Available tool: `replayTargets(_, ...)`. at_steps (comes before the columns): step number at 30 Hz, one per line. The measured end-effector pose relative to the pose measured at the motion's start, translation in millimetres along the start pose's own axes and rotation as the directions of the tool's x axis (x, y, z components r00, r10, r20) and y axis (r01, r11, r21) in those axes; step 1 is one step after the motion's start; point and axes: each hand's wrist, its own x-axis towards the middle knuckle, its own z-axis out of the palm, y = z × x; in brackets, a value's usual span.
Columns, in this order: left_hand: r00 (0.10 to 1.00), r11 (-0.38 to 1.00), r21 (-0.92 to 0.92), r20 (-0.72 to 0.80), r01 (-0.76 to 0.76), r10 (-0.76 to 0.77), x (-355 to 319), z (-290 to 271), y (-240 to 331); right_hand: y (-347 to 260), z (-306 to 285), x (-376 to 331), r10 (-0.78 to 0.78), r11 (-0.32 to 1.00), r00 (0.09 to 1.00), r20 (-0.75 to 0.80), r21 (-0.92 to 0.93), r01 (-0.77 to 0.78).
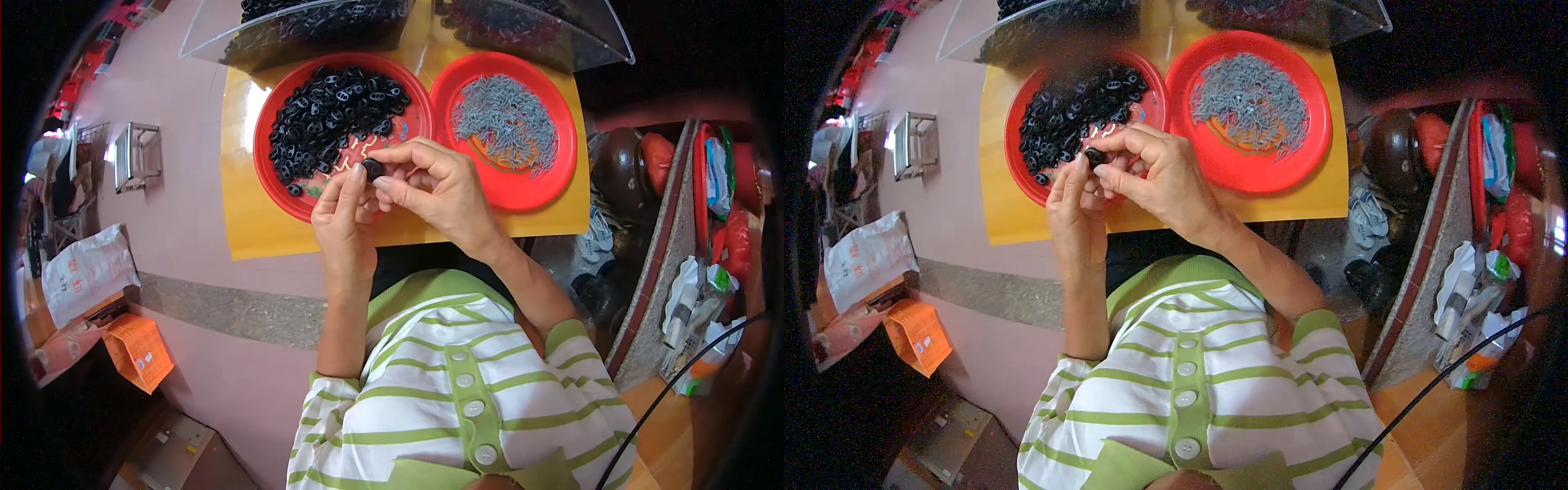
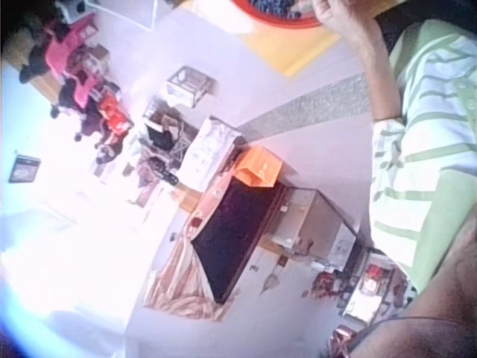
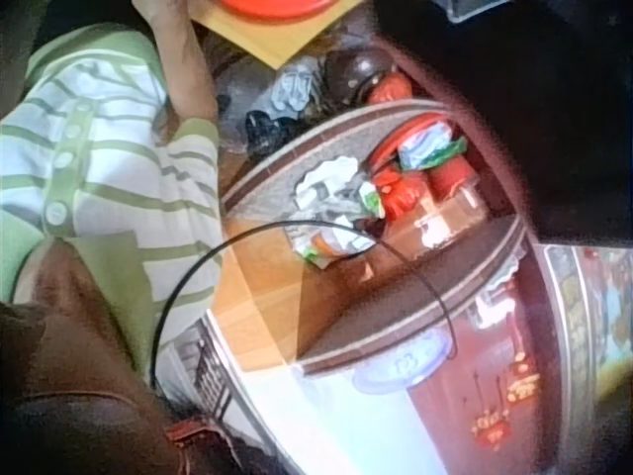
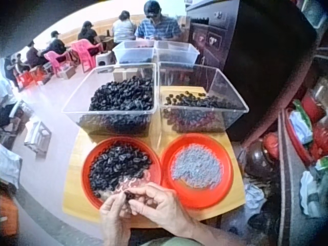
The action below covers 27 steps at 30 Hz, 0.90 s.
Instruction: The person sits at a table and repeatedly picks up small black plastic components and metal screws from two separate red trays. They insert the screws into the plastic components by hand, performing a repetitive assembly task. The person handles the items one at a time, manipulating them with both hands to fit the parts together.
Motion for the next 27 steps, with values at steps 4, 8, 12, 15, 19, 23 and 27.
replayTargets(4, 0.995, 0.994, -0.091, -0.084, 0.055, -0.062, 0, 0, -8, 0, 3, 2, -0.165, 0.966, 0.985, -0.046, -0.208, 0.152)
replayTargets(8, 0.991, 0.995, -0.084, -0.115, 0.053, -0.062, -1, 4, -8, 2, 2, 4, -0.232, 0.926, 0.972, -0.03, -0.312, 0.212)
replayTargets(12, 0.991, 0.996, -0.09, -0.133, 0.019, -0.031, -2, 6, -9, 4, 3, 6, -0.259, 0.91, 0.966, -0.019, -0.341, 0.238)
replayTargets(15, 0.997, 0.997, -0.073, -0.081, 0.011, -0.017, -2, 3, -11, 3, 1, 7, -0.262, 0.906, 0.965, -0.008, -0.346, 0.243)
replayTargets(19, 0.998, 0.998, -0.063, -0.057, -0.001, -0.003, -4, 0, -12, 3, -2, 7, -0.233, 0.934, 0.972, -0.013, -0.282, 0.22)
replayTargets(23, 1.0, 0.998, -0.059, -0.02, -0.017, 0.015, -2, 1, -9, 4, -8, 8, -0.222, 0.938, 0.975, 0.033, -0.266, 0.223)
replayTargets(27, 0.989, 0.99, 0.036, -0.066, -0.133, 0.136, -7, 14, -5, 3, -11, 7, -0.184, 0.958, 0.982, 0.05, -0.215, 0.191)
